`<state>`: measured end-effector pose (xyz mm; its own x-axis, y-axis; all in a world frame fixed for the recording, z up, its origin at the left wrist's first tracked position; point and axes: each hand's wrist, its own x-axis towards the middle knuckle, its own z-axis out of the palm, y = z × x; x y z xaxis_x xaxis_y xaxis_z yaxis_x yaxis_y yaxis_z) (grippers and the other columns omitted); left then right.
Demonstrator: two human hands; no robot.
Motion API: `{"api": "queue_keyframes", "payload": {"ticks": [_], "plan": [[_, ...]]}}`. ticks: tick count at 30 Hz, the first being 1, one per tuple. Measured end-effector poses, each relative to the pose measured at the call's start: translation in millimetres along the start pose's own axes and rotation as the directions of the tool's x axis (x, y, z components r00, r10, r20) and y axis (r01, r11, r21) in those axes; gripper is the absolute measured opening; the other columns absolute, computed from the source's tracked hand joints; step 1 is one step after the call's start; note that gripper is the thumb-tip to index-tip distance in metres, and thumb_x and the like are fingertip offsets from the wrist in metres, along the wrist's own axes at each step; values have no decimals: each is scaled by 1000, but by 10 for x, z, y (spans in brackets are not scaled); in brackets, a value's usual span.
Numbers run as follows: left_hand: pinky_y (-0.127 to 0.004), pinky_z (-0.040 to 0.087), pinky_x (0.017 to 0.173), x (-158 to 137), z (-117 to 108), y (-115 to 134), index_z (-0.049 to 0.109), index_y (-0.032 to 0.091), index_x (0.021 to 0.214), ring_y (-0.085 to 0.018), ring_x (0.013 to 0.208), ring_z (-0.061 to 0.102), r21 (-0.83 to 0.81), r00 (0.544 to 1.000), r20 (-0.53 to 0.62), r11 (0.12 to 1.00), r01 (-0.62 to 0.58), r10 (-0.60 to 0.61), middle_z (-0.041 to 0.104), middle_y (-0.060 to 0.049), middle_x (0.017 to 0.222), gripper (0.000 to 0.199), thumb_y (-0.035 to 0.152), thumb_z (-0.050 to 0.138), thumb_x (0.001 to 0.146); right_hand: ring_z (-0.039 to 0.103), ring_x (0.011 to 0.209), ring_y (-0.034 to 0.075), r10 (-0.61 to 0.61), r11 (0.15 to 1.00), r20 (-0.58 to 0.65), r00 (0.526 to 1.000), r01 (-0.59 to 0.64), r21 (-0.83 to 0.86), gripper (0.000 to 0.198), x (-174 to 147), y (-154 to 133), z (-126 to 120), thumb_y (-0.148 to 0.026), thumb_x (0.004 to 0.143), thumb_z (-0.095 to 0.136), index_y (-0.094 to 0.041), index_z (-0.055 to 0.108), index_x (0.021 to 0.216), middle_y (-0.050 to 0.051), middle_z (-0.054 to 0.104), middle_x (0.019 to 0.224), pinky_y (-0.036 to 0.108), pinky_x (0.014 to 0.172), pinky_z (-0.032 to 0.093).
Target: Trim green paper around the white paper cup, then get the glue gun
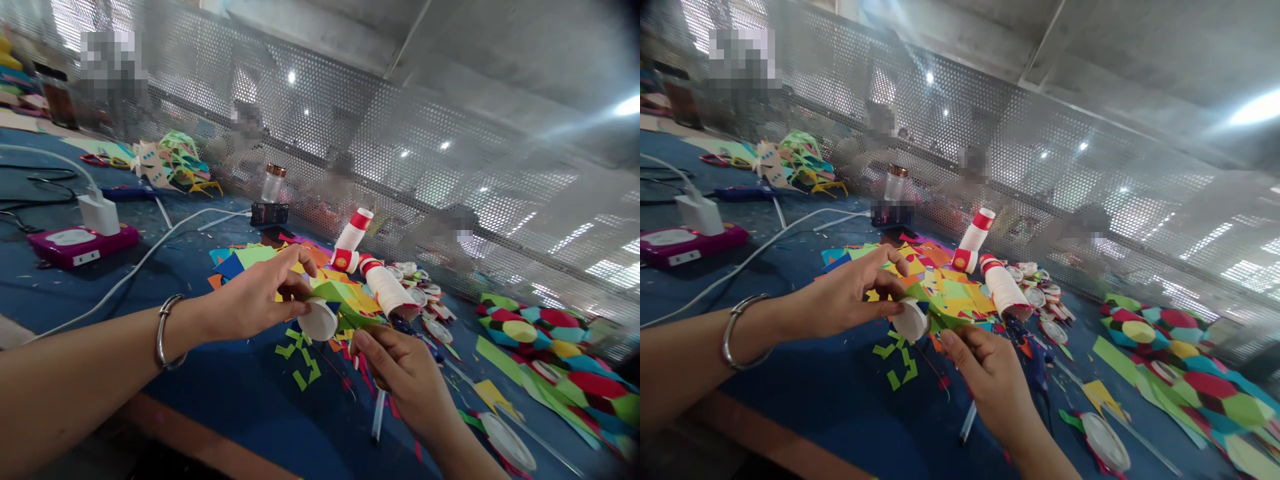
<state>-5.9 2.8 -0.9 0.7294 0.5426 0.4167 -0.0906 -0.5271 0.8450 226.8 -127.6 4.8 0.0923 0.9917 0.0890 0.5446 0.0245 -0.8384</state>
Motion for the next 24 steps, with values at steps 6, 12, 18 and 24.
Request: {"api": "queue_keyframes", "payload": {"ticks": [6,12,18,24], "plan": [[-28,46,71,0,-5,-2,42,22,116,-16,82,64,70,1000,17,997,-8,7,72,0,90,39,22,69,88,22,49,10,-45,997,-3,999,45,-70,51,-6,3,8,-65,93,59,-21,58,66,-7,29,56,28,46,17],[-31,48,76,-3,2,-15,41,22,118,-17,87,67,40,999,41,999,-23,21,75,-3,98,39,24,69,91,26,53,11,-88,989,-3,996,87,-119,50,-14,-13,6,-61,96,58,-22,54,65,-5,33,58,29,49,22],[-32,48,78,-9,3,4,42,22,118,-18,88,68,33,999,43,999,-23,21,76,-3,99,38,22,68,90,31,55,13,-116,983,-7,993,114,-143,48,-2,-13,4,-60,96,57,-22,60,68,-4,39,59,29,52,26],[-34,47,83,-10,5,45,42,21,118,-19,93,68,40,998,67,999,-7,4,75,-3,97,41,17,68,87,35,59,14,-107,980,-4,994,104,-170,49,-10,-26,16,-62,95,56,-22,61,68,-3,41,61,29,54,28]]}}
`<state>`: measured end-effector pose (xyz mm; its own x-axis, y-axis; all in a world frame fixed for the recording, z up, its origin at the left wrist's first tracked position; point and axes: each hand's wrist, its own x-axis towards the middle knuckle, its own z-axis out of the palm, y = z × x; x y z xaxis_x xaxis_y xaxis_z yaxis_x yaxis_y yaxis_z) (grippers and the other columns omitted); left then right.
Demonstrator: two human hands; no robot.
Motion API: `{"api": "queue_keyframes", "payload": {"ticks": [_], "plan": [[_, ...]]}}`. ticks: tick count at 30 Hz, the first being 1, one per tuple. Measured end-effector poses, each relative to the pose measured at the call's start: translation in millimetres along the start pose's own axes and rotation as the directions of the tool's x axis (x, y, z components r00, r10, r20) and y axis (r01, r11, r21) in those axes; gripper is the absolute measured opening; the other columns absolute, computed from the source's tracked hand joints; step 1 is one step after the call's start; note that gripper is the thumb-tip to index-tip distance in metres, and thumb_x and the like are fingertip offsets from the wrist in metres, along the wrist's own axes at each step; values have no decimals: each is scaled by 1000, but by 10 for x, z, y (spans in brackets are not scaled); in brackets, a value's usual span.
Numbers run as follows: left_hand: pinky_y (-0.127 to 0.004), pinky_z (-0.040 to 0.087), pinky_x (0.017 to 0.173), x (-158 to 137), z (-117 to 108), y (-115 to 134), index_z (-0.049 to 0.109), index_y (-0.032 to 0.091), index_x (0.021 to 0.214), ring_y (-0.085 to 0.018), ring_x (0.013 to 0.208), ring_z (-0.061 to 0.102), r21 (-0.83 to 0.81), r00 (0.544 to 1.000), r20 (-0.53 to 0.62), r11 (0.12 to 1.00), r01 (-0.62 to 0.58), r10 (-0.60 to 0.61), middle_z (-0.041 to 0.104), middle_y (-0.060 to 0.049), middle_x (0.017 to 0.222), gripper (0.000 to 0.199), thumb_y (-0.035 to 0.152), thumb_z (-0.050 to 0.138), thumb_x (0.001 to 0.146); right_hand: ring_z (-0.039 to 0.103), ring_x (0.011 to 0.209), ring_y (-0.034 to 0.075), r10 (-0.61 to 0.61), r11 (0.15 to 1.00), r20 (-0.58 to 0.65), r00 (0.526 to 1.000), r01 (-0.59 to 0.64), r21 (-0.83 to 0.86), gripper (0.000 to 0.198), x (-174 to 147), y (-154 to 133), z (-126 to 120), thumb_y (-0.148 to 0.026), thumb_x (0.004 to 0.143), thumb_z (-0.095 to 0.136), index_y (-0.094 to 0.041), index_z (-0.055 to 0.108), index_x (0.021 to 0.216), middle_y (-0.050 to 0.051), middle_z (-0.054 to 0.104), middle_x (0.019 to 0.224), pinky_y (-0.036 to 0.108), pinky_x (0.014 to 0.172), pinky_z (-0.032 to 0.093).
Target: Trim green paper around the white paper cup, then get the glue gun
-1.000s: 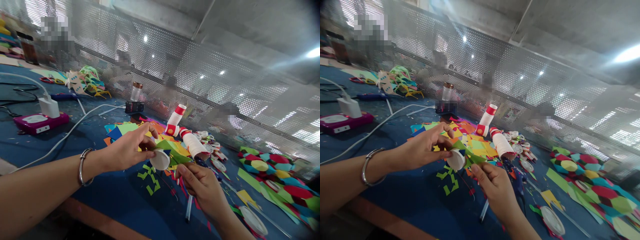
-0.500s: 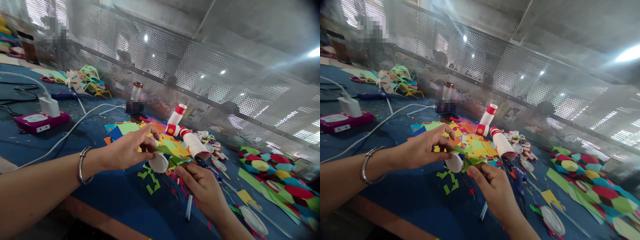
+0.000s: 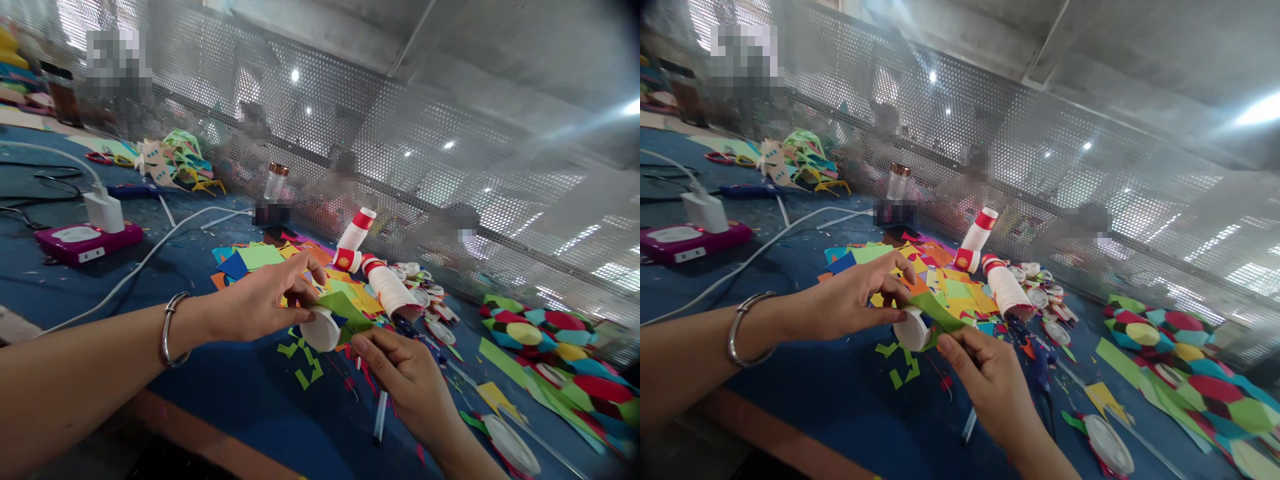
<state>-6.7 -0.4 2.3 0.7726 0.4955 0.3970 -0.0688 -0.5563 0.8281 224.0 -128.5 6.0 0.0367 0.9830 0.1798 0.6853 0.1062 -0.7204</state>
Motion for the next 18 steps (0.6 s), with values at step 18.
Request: {"api": "queue_keyframes", "payload": {"ticks": [18], "plan": [[-29,47,73,55,-16,-106,63,17,91,-13,76,64,-347,969,62,905,245,-238,70,1,83,31,28,86,73,19,49,10,63,982,13,998,-64,177,49,4,31,-15,-64,94,59,-20,66,74,-7,27,56,28,44,15]]}}
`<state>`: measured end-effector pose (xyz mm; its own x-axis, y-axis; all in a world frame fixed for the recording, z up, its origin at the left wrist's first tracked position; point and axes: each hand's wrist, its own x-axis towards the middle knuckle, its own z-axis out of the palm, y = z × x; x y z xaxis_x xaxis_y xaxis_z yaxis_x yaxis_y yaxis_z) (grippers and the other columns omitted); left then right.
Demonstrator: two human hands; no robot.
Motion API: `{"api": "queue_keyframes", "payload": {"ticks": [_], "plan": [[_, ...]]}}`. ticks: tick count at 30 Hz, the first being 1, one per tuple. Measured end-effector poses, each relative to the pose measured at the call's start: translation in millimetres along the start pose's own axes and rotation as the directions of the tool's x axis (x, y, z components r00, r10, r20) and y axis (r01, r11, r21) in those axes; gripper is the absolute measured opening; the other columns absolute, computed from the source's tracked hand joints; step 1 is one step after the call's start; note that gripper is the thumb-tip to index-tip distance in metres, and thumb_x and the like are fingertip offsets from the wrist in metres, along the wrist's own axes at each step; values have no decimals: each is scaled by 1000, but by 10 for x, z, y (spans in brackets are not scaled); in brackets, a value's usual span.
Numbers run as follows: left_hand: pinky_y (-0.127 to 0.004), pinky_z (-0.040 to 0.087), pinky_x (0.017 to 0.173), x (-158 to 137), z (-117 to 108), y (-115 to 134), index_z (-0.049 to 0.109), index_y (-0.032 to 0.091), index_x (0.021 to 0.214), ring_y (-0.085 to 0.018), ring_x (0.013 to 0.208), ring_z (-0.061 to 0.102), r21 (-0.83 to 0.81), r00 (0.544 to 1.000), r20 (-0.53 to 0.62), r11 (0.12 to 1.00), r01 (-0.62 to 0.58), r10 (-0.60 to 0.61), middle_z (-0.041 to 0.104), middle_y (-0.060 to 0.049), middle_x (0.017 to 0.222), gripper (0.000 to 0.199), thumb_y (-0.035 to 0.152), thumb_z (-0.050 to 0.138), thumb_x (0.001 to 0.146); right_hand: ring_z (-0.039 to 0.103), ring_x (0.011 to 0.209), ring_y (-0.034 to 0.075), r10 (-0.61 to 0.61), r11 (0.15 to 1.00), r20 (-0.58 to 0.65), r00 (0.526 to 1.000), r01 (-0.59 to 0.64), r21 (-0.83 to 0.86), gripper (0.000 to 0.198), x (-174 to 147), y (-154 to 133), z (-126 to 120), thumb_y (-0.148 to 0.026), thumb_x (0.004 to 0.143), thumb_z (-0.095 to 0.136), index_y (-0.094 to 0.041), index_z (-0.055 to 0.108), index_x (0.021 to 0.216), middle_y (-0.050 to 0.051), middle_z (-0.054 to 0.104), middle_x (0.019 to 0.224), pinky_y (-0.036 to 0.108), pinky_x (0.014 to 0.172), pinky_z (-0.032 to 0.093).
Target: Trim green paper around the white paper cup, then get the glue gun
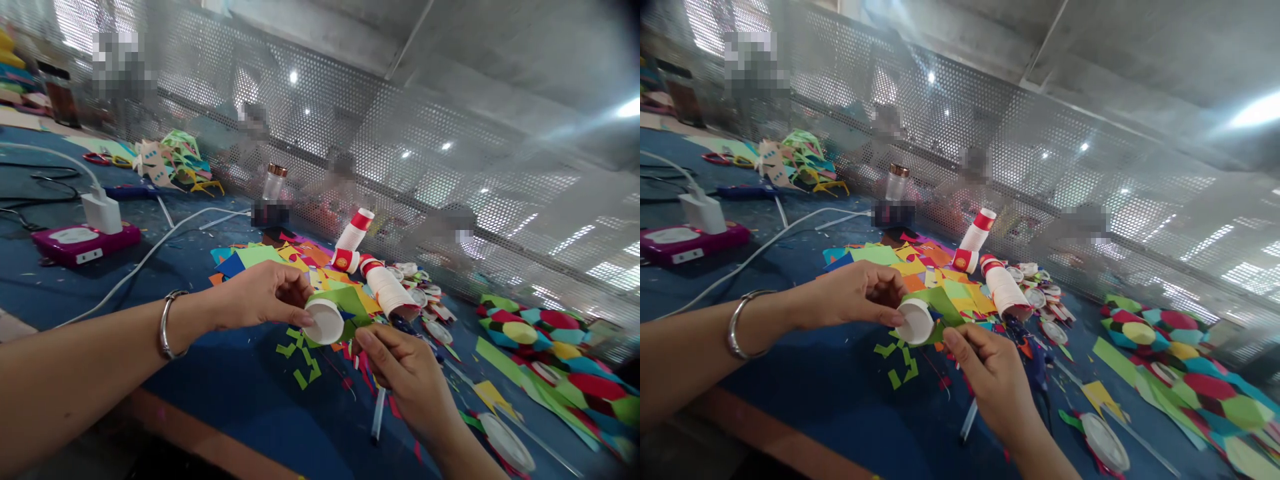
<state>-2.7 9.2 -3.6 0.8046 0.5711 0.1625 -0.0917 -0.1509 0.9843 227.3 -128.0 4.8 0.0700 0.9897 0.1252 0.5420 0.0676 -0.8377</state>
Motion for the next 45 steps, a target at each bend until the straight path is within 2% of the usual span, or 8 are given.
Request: {"api": "queue_keyframes", "payload": {"ticks": [8,21,26,33,38,45], "plan": [[-26,43,68,4,-12,12,72,17,88,-12,72,63,20,1000,-4,1000,3,-3,72,0,79,26,28,88,71,17,49,9,7,999,5,1000,-7,42,49,-2,10,-1,-64,94,60,-21,62,72,-8,24,57,28,44,14],[-23,40,64,-5,-5,37,76,16,88,-11,70,59,42,1000,-26,999,3,-2,71,1,78,26,30,89,70,20,50,9,-20,999,10,1000,19,44,48,4,55,-15,-63,95,60,-19,65,74,-8,27,57,26,44,17],[-24,42,67,-8,-22,19,77,16,90,-12,73,61,57,1000,4,998,-5,5,73,-1,80,26,34,87,74,19,50,9,-15,999,12,1000,14,46,48,-1,39,-7,-62,95,60,-19,63,73,-8,26,57,27,44,16],[-25,44,69,-6,-24,28,78,16,94,-12,75,61,77,1000,-21,997,-16,18,74,-2,83,28,36,84,76,18,49,8,-25,999,22,999,24,37,51,8,34,-17,-63,96,59,-21,56,68,-9,26,57,26,43,15],[-26,46,72,-3,-22,16,78,17,96,-14,78,62,81,999,-26,996,-39,41,75,-2,86,27,36,82,79,22,49,9,-20,999,30,999,19,28,48,4,37,-15,-63,96,58,-20,63,74,-8,29,56,26,43,17],[-28,47,75,3,-30,20,78,17,98,-15,81,64,120,997,-25,990,-69,73,76,-3,90,27,37,82,79,21,49,9,-14,1000,43,999,13,24,50,2,26,-18,-63,96,58,-20,60,71,-8,28,57,26,43,16]]}}
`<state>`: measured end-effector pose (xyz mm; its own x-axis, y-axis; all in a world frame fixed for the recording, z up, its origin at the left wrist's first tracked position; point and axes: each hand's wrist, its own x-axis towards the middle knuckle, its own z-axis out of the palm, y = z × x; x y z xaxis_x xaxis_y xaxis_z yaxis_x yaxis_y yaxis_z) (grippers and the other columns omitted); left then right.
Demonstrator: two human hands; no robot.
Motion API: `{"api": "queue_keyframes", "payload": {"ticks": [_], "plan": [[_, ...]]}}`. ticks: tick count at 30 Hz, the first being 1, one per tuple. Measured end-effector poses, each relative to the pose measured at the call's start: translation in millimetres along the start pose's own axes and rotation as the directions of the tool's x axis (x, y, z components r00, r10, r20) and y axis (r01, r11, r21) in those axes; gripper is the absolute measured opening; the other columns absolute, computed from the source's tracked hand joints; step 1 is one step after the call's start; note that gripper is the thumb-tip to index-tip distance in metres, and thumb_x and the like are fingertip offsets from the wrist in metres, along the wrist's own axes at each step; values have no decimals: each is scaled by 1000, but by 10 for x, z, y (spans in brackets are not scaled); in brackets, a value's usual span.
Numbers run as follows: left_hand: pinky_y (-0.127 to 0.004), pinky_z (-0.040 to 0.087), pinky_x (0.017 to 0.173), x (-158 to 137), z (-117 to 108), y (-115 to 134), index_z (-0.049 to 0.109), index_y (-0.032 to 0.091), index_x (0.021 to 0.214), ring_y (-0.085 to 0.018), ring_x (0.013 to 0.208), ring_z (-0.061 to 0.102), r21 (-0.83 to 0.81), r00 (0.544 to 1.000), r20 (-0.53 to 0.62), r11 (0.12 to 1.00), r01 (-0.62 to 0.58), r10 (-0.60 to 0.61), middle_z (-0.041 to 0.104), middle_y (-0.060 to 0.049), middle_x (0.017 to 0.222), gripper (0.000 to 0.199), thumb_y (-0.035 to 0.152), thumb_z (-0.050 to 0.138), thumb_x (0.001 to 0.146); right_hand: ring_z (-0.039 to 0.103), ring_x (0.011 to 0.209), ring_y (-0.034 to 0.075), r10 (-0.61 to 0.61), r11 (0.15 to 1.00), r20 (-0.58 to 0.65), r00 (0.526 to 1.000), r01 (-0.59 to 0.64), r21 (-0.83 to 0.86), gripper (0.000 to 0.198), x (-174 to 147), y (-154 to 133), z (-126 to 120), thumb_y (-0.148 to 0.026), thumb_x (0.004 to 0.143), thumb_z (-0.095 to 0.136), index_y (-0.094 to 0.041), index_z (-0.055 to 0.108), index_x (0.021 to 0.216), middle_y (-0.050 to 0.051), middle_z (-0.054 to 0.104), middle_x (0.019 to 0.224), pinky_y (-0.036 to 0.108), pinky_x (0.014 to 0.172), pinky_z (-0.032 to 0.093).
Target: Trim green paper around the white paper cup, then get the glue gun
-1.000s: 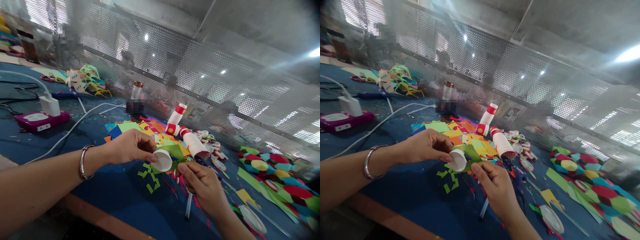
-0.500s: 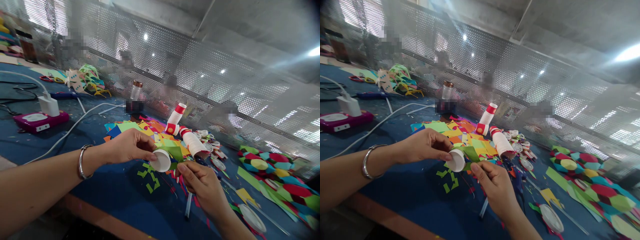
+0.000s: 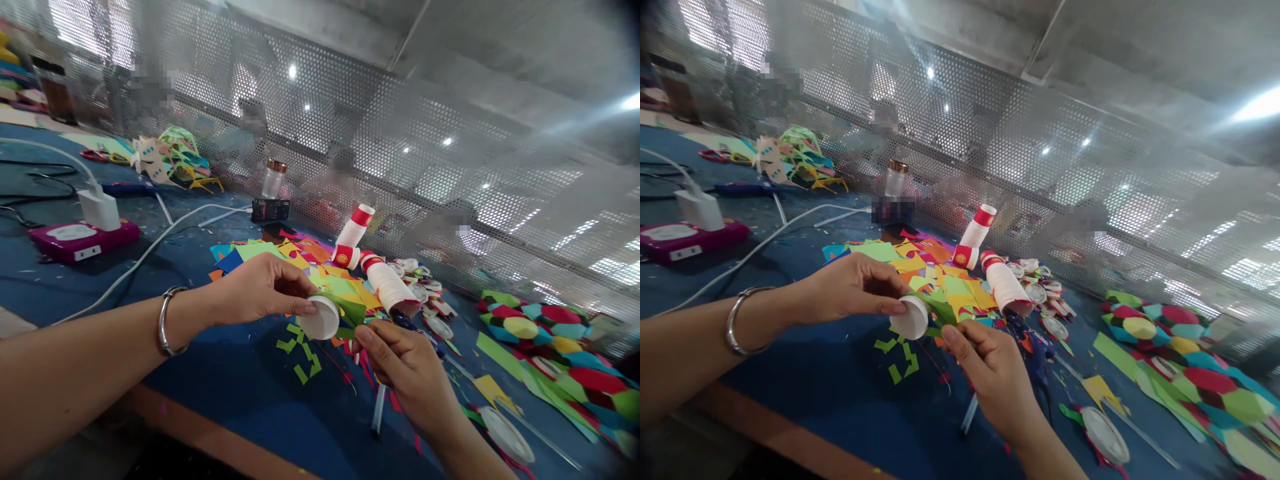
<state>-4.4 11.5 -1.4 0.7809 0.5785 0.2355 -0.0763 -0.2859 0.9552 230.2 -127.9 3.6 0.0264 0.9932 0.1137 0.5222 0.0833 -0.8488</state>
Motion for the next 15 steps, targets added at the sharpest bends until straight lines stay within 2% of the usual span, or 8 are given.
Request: {"api": "queue_keyframes", "payload": {"ticks": [3,7,12,15], "plan": [[-26,47,75,-1,12,14,77,18,99,-14,82,64,-35,1000,-9,999,-10,9,75,-2,91,26,33,82,79,20,48,9,-2,1000,3,1000,2,2,49,1,6,-8,-63,96,58,-20,62,73,-8,27,55,26,43,16],[-26,47,77,-13,25,22,71,19,104,-14,84,65,-119,999,-27,993,28,-31,74,0,92,33,33,84,77,19,47,9,-1,1000,9,1000,1,7,49,0,15,-8,-63,97,57,-20,64,75,-9,25,54,27,42,14],[-28,47,77,-28,2,19,68,17,95,-15,83,63,-72,993,67,993,97,-92,71,-1,92,34,37,87,75,19,48,9,1,1000,-3,1000,-1,15,47,8,2,-8,-61,97,57,-20,64,75,-9,26,55,27,44,15],[-27,48,75,-19,-17,3,69,17,91,-14,81,62,-83,992,36,989,120,-117,70,0,89,33,38,87,74,17,48,9,5,1000,-10,1000,-4,24,48,10,-2,-8,-61,96,58,-21,59,72,-9,25,56,27,43,14]]}}
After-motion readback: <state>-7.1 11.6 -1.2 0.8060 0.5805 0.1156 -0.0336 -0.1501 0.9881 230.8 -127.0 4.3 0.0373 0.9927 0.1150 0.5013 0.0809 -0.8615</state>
